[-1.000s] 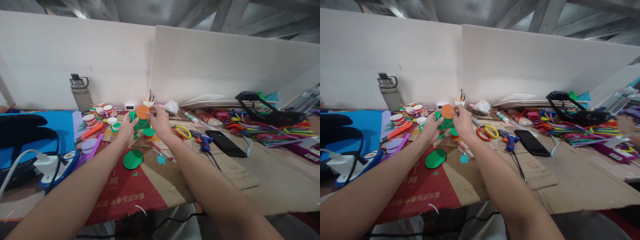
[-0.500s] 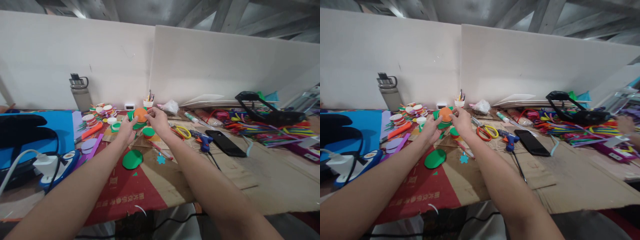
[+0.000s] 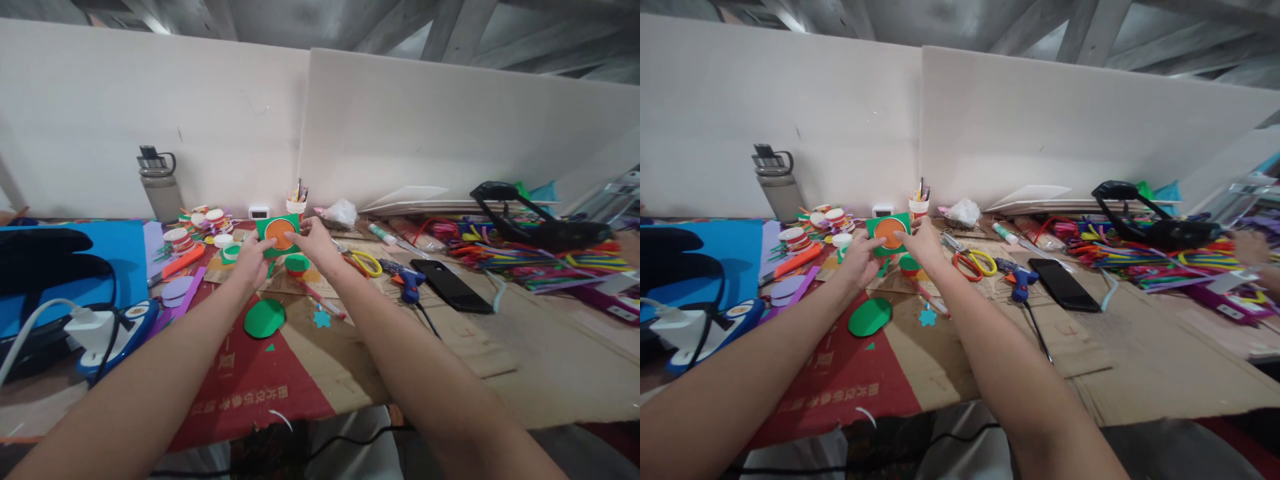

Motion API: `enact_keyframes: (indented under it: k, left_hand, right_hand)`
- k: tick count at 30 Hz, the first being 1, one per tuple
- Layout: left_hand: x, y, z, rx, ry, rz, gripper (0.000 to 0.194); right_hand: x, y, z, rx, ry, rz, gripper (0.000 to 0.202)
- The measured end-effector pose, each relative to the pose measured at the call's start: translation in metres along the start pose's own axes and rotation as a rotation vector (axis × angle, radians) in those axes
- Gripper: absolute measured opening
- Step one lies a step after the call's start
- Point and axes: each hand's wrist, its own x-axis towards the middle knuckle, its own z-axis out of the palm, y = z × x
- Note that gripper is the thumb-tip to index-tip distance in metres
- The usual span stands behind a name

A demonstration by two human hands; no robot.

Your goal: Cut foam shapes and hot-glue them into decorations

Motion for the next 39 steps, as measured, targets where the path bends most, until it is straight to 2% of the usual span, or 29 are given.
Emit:
enact_keyframes:
  k: [5, 10, 13, 16, 19, 22, 24, 26, 30, 36, 39]
  left_hand:
    - [-0.002, 0.001, 0.003, -0.005, -0.045, -0.006, 0.049]
    - [-0.005, 0.001, 0.003, -0.021, -0.037, -0.049, 0.043]
    - [-0.006, 0.000, 0.003, -0.042, -0.037, -0.022, 0.041]
    - [-0.004, -0.001, 0.002, 0.040, -0.030, 0.081, 0.036]
    - [-0.002, -0.003, -0.002, 0.315, 0.001, 0.266, 0.026]
    - [-0.004, -0.005, -0.002, 0.579, -0.121, 0.396, 0.028]
    - [-0.006, -0.006, -0.001, 0.646, -0.209, 0.412, 0.037]
    - [-0.007, -0.005, 0.001, 0.678, -0.235, 0.424, 0.045]
    - [-0.004, -0.001, -0.001, 0.737, -0.201, 0.436, 0.050]
    - [0.001, -0.001, -0.005, 0.683, -0.088, 0.393, 0.020]
    - [0.001, -0.001, -0.006, 0.712, 0.039, 0.304, 0.023]
  right_hand:
    - [-0.003, -0.005, 0.000, -0.015, 0.032, 0.044, 0.033]
    - [-0.004, -0.004, 0.002, -0.026, 0.118, -0.074, 0.035]
    - [-0.003, -0.001, 0.005, 0.008, 0.147, -0.105, 0.034]
    - [-0.004, -0.002, 0.009, 0.115, 0.138, 0.025, 0.028]
    - [-0.010, -0.007, 0.015, 0.391, 0.018, 0.271, 0.025]
    - [-0.014, -0.015, 0.021, 0.684, -0.128, 0.443, 0.036]
    - [-0.014, -0.019, 0.023, 0.777, -0.155, 0.495, 0.044]
    - [-0.013, -0.021, 0.024, 0.817, -0.149, 0.521, 0.049]
    - [-0.012, -0.022, 0.021, 0.863, -0.148, 0.514, 0.046]
    - [-0.016, -0.021, 0.018, 0.886, -0.148, 0.463, 0.019]
    - [-0.015, -0.019, 0.017, 0.756, -0.195, 0.418, 0.014]
